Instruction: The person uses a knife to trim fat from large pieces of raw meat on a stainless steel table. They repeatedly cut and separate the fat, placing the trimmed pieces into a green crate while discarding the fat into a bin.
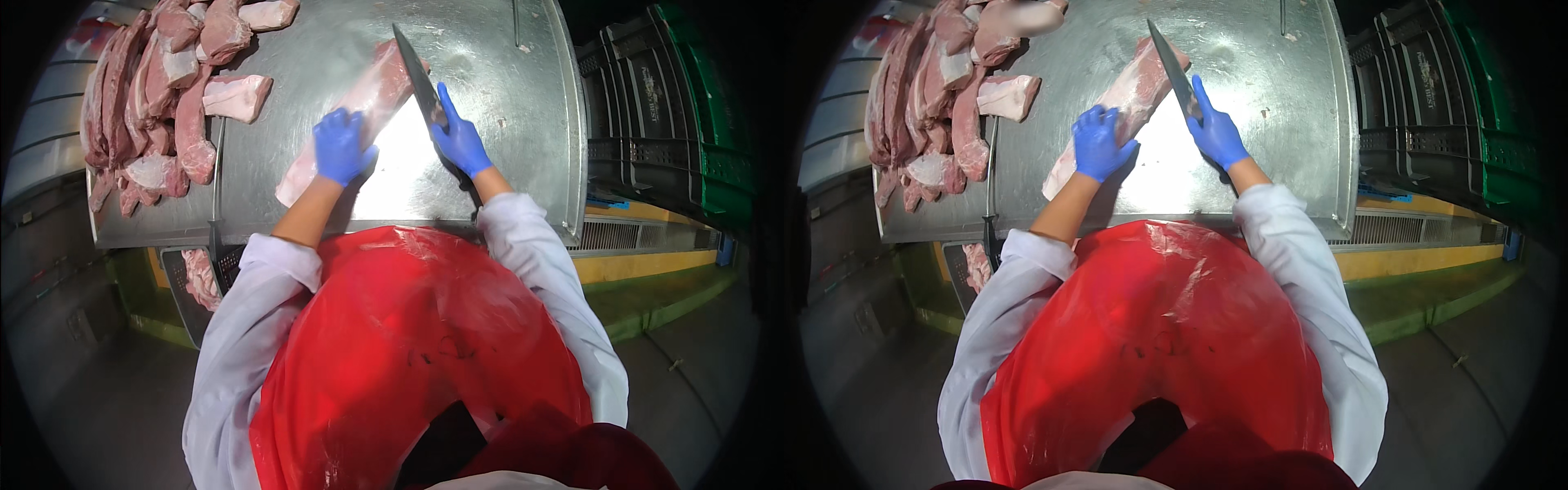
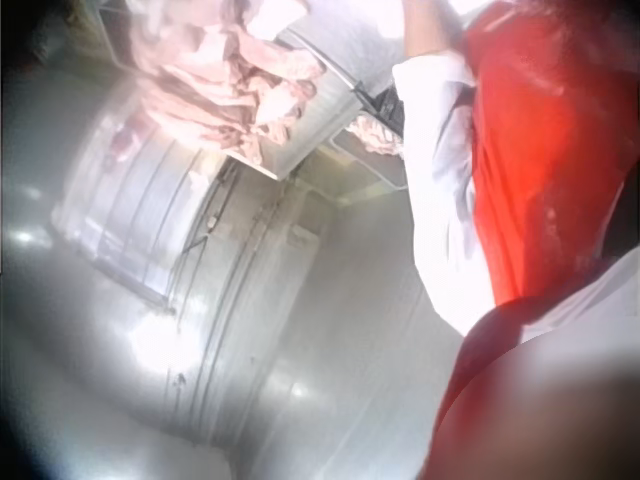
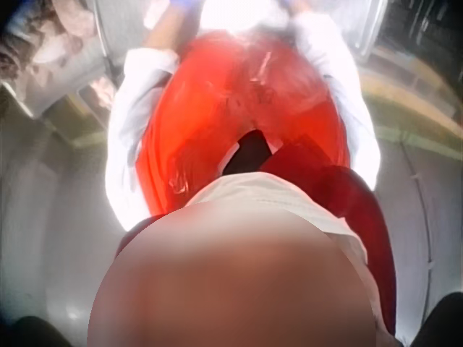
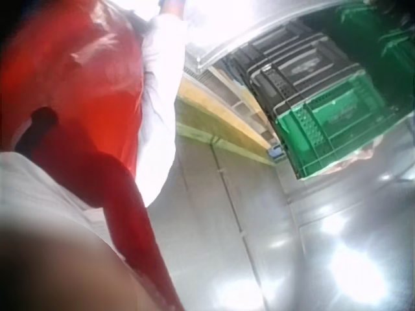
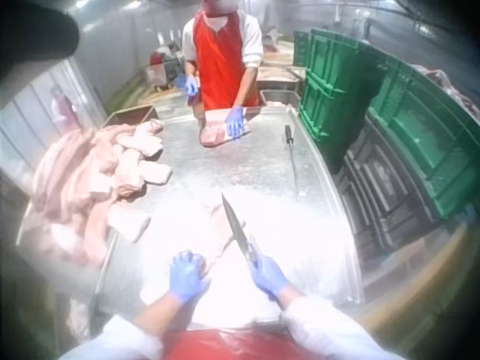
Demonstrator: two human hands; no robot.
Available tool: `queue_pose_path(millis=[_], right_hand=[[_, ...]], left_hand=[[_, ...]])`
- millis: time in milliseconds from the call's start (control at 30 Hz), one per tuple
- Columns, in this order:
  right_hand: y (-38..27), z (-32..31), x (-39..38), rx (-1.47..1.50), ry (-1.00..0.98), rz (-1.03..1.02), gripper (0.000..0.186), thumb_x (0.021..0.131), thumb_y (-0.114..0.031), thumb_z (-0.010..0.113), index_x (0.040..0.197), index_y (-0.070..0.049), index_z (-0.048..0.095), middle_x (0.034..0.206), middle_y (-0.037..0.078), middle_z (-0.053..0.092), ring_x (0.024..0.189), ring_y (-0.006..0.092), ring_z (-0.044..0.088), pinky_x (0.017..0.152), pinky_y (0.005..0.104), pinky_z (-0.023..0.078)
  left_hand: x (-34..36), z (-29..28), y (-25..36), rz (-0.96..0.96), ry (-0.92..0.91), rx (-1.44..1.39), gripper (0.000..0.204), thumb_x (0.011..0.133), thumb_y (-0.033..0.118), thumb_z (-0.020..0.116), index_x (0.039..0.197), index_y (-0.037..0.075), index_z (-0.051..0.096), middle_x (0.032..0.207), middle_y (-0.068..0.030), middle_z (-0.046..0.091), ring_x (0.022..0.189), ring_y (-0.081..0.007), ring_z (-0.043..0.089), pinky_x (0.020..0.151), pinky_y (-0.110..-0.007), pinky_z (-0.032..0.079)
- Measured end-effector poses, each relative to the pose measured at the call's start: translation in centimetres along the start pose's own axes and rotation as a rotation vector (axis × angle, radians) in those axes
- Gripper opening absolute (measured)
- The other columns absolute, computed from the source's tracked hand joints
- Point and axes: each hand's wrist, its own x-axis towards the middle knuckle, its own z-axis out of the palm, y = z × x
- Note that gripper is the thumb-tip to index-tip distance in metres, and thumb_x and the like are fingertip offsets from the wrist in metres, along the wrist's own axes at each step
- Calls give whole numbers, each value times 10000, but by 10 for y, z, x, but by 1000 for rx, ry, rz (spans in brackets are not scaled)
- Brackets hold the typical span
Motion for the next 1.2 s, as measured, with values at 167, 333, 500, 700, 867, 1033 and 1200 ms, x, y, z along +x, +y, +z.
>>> queue_pose_path(millis=[167,333,500,700,867,1033,1200], right_hand=[[16,-1,35,296,77,84,860,912,-148,595,1610,-229,99,831,175,714,698,278,709,662,377,569],[22,-3,24,297,76,152,861,908,-137,596,1613,-240,112,831,123,701,588,186,667,586,332,559],[2,28,34,237,34,-61,839,910,-194,580,1604,-273,114,1017,217,713,730,373,698,722,435,565],[-33,44,66,-60,-261,-130,752,948,-224,515,1586,-360,142,1035,278,682,899,467,665,865,491,531],[9,7,23,-19,-391,-282,664,959,-232,541,1567,-319,290,995,221,693,887,347,698,823,425,538],[-57,17,74,57,-616,-81,674,949,-256,495,1578,-325,263,1071,172,708,906,316,701,857,393,532],[-44,18,72,-59,-772,-93,737,929,-230,511,1589,-355,208,861,135,691,775,245,685,772,393,546]], left_hand=[[57,20,28,150,-223,211,205,809,190,668,999,116,644,979,-116,637,948,-315,616,837,-421,475],[72,30,4,-35,-215,-60,107,845,158,628,883,66,668,873,-204,677,835,-403,658,741,-463,521],[72,25,-18,-168,-115,-321,151,877,161,608,886,15,647,885,-262,666,852,-453,645,749,-495,522],[82,-2,-7,-195,-169,-355,129,875,145,615,884,19,642,878,-264,664,842,-459,645,733,-500,515],[79,13,-43,-200,-129,-334,142,889,150,611,876,11,639,781,-230,654,699,-364,654,669,-433,515],[90,-5,-39,-168,-130,-478,157,895,156,620,864,5,649,691,-155,639,622,-218,623,622,-362,498],[92,-24,-55,-205,-197,-418,188,907,192,607,929,7,636,849,-228,657,813,-372,666,751,-419,524]])
